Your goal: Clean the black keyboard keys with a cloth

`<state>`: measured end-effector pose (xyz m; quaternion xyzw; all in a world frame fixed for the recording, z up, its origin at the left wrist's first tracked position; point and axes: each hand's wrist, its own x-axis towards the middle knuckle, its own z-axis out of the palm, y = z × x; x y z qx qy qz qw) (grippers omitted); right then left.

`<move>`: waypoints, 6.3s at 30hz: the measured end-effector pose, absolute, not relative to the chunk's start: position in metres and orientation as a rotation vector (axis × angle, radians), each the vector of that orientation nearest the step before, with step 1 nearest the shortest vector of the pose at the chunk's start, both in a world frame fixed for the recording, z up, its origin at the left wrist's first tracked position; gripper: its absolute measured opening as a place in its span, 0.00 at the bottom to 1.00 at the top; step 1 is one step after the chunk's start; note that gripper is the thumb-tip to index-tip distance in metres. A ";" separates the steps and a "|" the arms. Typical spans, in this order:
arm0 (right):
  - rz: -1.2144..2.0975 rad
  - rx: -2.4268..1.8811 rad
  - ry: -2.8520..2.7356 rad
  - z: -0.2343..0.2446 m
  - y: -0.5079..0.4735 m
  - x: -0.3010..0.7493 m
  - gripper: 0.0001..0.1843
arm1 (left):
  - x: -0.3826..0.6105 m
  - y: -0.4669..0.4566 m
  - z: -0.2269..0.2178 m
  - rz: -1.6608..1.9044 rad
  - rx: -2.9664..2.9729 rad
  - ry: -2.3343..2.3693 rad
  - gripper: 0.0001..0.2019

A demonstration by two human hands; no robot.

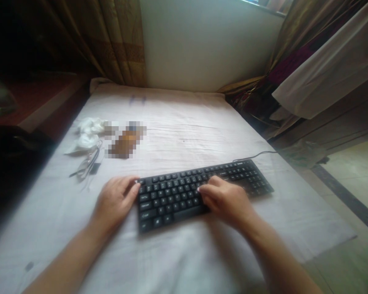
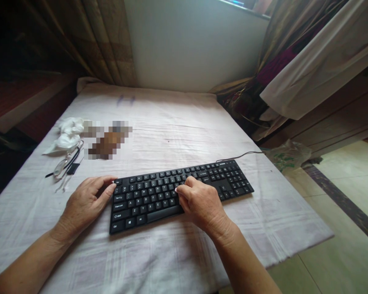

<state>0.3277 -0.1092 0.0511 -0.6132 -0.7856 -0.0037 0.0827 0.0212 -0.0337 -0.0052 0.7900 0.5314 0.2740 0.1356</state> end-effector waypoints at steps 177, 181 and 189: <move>0.260 -1.726 -2.184 0.057 -0.110 0.250 0.09 | 0.023 -0.035 -0.007 0.836 2.325 1.498 0.18; 0.245 -1.853 -2.231 0.056 -0.090 0.238 0.10 | 0.024 -0.035 -0.007 0.838 2.328 1.502 0.17; 0.306 -1.780 -2.318 0.054 -0.102 0.247 0.09 | 0.023 -0.035 -0.006 0.835 2.316 1.493 0.17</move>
